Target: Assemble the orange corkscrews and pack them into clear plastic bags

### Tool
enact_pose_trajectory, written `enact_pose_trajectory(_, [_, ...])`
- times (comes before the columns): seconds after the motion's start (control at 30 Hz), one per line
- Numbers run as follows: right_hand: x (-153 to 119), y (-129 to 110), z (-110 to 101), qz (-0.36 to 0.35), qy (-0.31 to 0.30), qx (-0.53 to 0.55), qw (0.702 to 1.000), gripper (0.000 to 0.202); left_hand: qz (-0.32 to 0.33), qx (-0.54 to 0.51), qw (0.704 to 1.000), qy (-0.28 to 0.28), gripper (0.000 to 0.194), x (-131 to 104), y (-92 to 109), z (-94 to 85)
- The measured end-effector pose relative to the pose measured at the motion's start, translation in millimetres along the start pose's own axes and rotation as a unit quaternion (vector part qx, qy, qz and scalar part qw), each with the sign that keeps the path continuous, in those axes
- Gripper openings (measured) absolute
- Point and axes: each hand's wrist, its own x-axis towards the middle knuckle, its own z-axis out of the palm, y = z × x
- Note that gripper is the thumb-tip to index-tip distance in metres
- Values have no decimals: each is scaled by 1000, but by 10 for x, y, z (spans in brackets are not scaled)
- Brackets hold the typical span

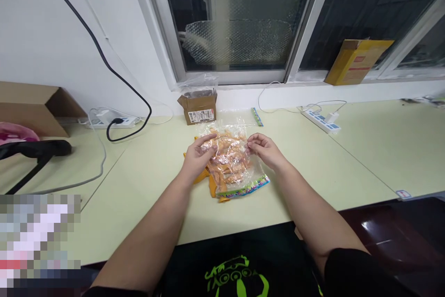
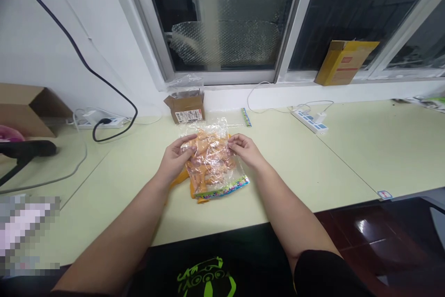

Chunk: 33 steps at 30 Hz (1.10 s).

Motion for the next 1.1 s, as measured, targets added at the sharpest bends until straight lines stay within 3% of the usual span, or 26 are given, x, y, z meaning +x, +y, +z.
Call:
enact_pose_trajectory(0.23, [-14, -73, -33, -3, 42, -25, 999, 40, 43, 21, 998, -34, 69, 7, 13, -51])
enact_pose_trajectory(0.37, [-39, -135, -27, 11, 19, -11, 1000, 36, -11, -5, 994, -105, 83, -25, 17, -67])
enact_pose_trajectory(0.6, [-14, -76, -76, -7, 47, -34, 998, 32, -68, -18, 990, -126, 51, -22, -12, -62])
enact_pose_trajectory(0.8, [-1, -90, -116, -32, 64, -24, 997, 44, -107, -8, 976, -190, 56, -54, 67, -64])
enact_pose_trajectory(0.93, [35, -73, -172, -54, 112, -2, 992, 35, -126, -22, 978, -165, 60, -18, 19, -117])
enact_pose_trajectory(1.1, [76, -60, -216, -49, 175, 26, 983, 31, -97, 13, 986, -135, 37, 42, 7, -185])
